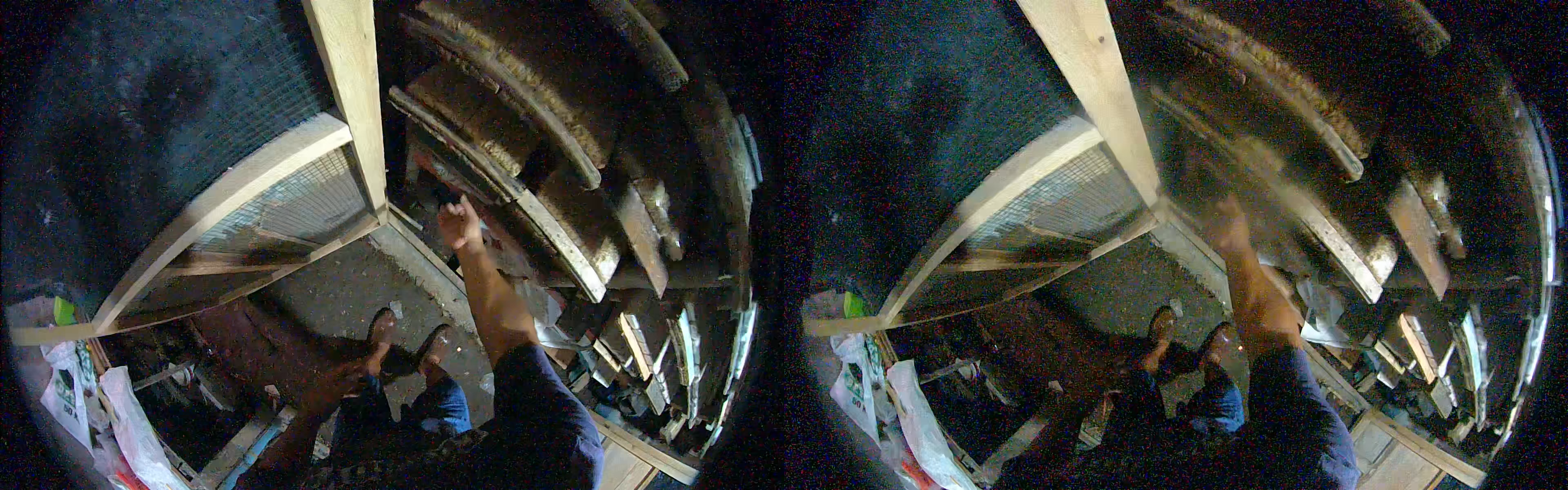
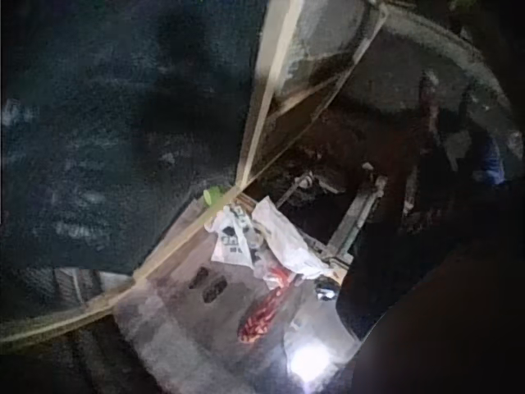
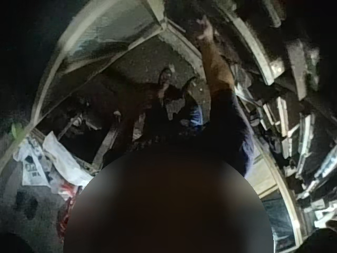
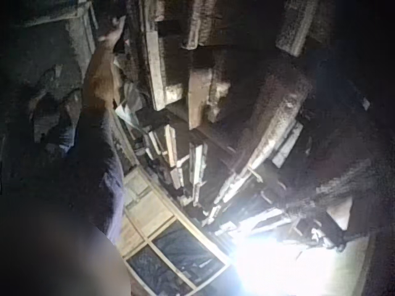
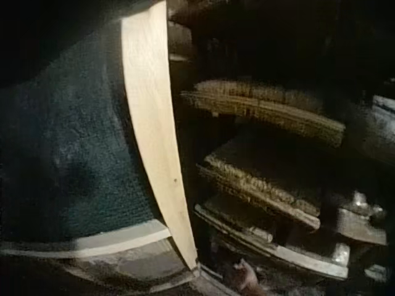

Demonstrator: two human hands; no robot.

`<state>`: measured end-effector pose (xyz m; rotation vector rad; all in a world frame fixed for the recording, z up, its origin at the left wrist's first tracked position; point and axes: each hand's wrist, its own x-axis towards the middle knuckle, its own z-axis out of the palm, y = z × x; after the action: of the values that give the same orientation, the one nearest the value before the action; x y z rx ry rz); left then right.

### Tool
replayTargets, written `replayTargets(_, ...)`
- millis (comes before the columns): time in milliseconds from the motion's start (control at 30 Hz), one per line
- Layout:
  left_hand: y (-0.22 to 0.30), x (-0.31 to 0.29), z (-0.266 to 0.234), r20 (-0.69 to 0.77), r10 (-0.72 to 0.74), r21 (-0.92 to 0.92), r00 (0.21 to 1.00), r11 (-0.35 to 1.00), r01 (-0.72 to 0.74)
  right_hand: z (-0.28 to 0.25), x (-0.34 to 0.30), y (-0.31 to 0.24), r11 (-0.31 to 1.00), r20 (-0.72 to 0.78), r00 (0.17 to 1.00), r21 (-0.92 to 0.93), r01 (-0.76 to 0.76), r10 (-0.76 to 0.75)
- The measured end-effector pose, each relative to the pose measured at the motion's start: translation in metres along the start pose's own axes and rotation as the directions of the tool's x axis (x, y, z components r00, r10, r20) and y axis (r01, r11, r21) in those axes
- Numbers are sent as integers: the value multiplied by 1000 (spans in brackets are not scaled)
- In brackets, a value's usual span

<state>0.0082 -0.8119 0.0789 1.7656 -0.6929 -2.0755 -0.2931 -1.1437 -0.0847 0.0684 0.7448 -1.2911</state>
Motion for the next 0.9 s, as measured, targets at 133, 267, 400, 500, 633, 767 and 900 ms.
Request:
replayTargets(133, -8, 27, -3, 44, -66, 40, 997, 997, 64, -67, 111, -39, 927, -59, 997, 368, 63, -45)
replayTargets(267, -20, 61, -7, 67, -92, 36, 994, 995, 90, -98, 175, -61, 825, -201, 975, 532, 192, -97)
replayTargets(400, -35, 75, -4, 3, -115, -12, 993, 993, 115, -56, 165, -23, 810, -160, 987, 578, 97, -3)
replayTargets(500, -21, 94, -4, 53, -92, 52, 994, 995, 89, -76, 163, -45, 818, -145, 945, 473, 327, -294)
replayTargets(633, -11, 117, -2, 91, -42, 77, 995, 996, 35, -123, 161, -69, 917, -13, 970, 324, 233, -242)
replayTargets(767, -2, 150, 2, 85, 40, 73, 996, 996, -46, -112, 115, -69, 913, -66, 977, 347, 214, -204)
replayTargets(900, 24, 210, 8, 94, 179, 85, 979, 979, -187, -97, 68, -79, 911, -80, 945, 251, 327, -318)
